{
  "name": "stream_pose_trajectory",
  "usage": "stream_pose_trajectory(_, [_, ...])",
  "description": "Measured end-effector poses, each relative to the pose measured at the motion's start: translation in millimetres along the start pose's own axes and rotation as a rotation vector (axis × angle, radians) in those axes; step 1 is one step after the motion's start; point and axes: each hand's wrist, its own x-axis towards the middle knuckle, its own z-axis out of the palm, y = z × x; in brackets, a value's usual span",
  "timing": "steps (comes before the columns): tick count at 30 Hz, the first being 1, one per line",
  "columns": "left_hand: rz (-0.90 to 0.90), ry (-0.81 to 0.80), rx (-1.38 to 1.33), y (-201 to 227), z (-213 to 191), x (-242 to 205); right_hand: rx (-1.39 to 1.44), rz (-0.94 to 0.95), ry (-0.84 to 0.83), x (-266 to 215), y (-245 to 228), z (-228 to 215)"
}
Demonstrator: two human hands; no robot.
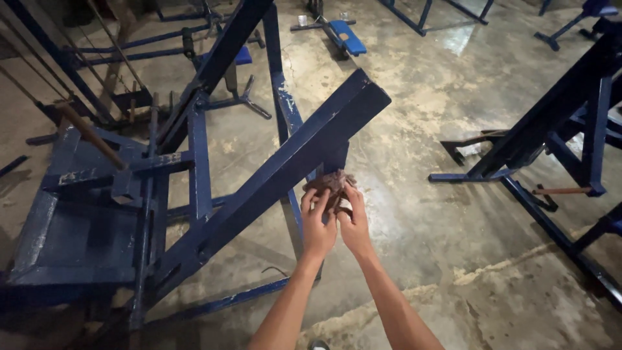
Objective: The person uses a piece of sandpaper to sand the surface of a blue metal frame. They move the sandpaper back and forth along the edges and flat surfaces of the frame, focusing on different sections throughout the video.
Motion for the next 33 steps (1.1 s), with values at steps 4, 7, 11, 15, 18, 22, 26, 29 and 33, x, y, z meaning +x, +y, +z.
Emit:
stream_pose_trajectory(4, [0.19,0.035,0.112,22.1,0.1,11.9,-0.012,-0.197,-0.067,19.0,-25.6,-8.8])
stream_pose_trajectory(7, [0.303,0.091,-0.064,54.6,-5.4,24.9,-0.038,-0.292,-0.097,34.1,-55.4,-6.6])
stream_pose_trajectory(11, [0.287,0.162,0.293,72.7,-14.8,26.9,-0.002,-0.214,-0.041,37.2,-39.8,-4.3])
stream_pose_trajectory(15, [0.159,0.128,0.101,64.6,-12.7,23.4,0.148,-0.117,-0.073,35.7,-23.6,-11.0])
stream_pose_trajectory(18, [0.107,0.13,0.02,71.7,-14.6,26.5,0.152,-0.161,-0.079,38.4,-38.8,-11.5])
stream_pose_trajectory(22, [0.259,0.163,0.109,80.0,-21.5,26.8,-0.095,-0.357,-0.015,38.6,-50.5,-5.9])
stream_pose_trajectory(26, [0.383,0.145,0.44,100.3,-50.4,38.7,-0.215,-0.272,0.006,27.1,-58.8,4.5])
stream_pose_trajectory(29, [0.402,0.082,0.577,92.9,-46.2,54.5,-0.377,-0.399,0.031,40.3,-82.7,5.5])
stream_pose_trajectory(33, [0.505,-0.027,0.542,106.9,-41.0,91.1,-0.55,-0.551,0.143,80.1,-110.1,-4.2])
